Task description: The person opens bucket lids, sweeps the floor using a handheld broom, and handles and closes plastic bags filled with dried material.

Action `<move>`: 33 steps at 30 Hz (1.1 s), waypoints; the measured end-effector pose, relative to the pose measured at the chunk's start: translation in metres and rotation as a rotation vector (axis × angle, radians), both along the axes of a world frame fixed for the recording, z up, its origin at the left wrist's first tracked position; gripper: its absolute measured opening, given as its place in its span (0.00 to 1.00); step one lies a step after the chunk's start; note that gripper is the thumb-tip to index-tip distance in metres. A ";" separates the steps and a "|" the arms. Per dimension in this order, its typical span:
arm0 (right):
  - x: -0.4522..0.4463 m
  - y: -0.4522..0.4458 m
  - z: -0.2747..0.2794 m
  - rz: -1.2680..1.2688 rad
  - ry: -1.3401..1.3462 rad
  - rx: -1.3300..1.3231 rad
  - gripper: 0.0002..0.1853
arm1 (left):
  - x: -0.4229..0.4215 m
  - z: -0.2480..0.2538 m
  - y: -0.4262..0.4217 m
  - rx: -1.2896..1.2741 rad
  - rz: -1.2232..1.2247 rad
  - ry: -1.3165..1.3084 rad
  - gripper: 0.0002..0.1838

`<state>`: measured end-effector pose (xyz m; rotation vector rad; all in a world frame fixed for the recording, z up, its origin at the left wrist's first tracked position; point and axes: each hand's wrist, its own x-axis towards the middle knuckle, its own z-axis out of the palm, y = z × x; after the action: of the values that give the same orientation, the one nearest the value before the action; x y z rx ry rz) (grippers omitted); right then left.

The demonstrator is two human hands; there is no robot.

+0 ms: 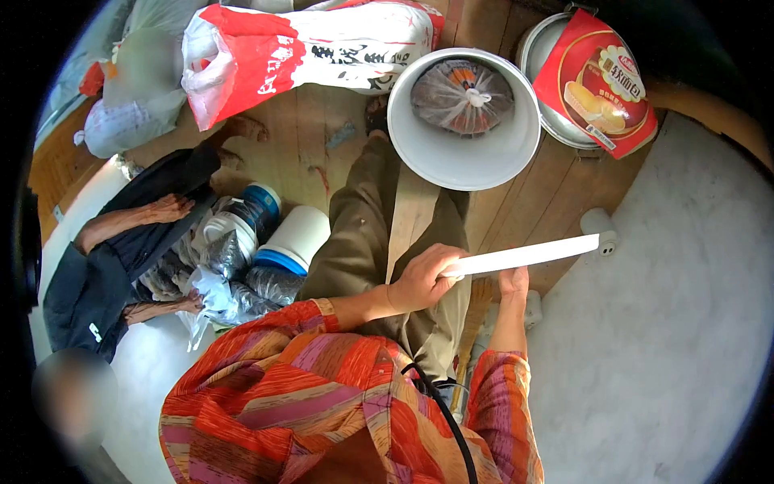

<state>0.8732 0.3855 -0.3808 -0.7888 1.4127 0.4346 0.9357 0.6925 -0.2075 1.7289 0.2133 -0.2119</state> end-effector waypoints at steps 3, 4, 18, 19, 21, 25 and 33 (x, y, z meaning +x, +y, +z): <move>0.006 0.016 0.017 -0.048 0.068 -0.066 0.12 | -0.005 -0.003 -0.002 -0.039 -0.041 0.001 0.19; -0.003 0.008 0.012 -0.099 0.068 -0.045 0.12 | -0.008 -0.004 -0.004 -0.042 -0.070 -0.002 0.20; -0.065 -0.004 0.023 -0.199 -0.233 0.066 0.21 | -0.022 0.005 -0.025 -0.060 -0.286 -0.078 0.23; -0.067 -0.004 0.022 -0.222 -0.178 0.010 0.21 | -0.023 0.005 -0.026 -0.062 -0.297 -0.077 0.23; -0.063 0.001 0.026 -0.248 -0.126 -0.034 0.19 | -0.023 0.003 -0.028 -0.074 -0.313 -0.056 0.21; -0.047 -0.002 0.019 -0.248 0.000 -0.078 0.19 | -0.021 -0.009 -0.026 -0.027 -0.248 0.007 0.18; -0.033 0.001 0.016 -0.242 0.006 -0.039 0.17 | -0.025 -0.015 -0.014 0.089 -0.220 0.063 0.18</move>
<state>0.8406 0.3870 -0.3644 -0.6383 1.5049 0.2229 0.9107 0.6783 -0.2226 1.8358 0.0786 -0.4240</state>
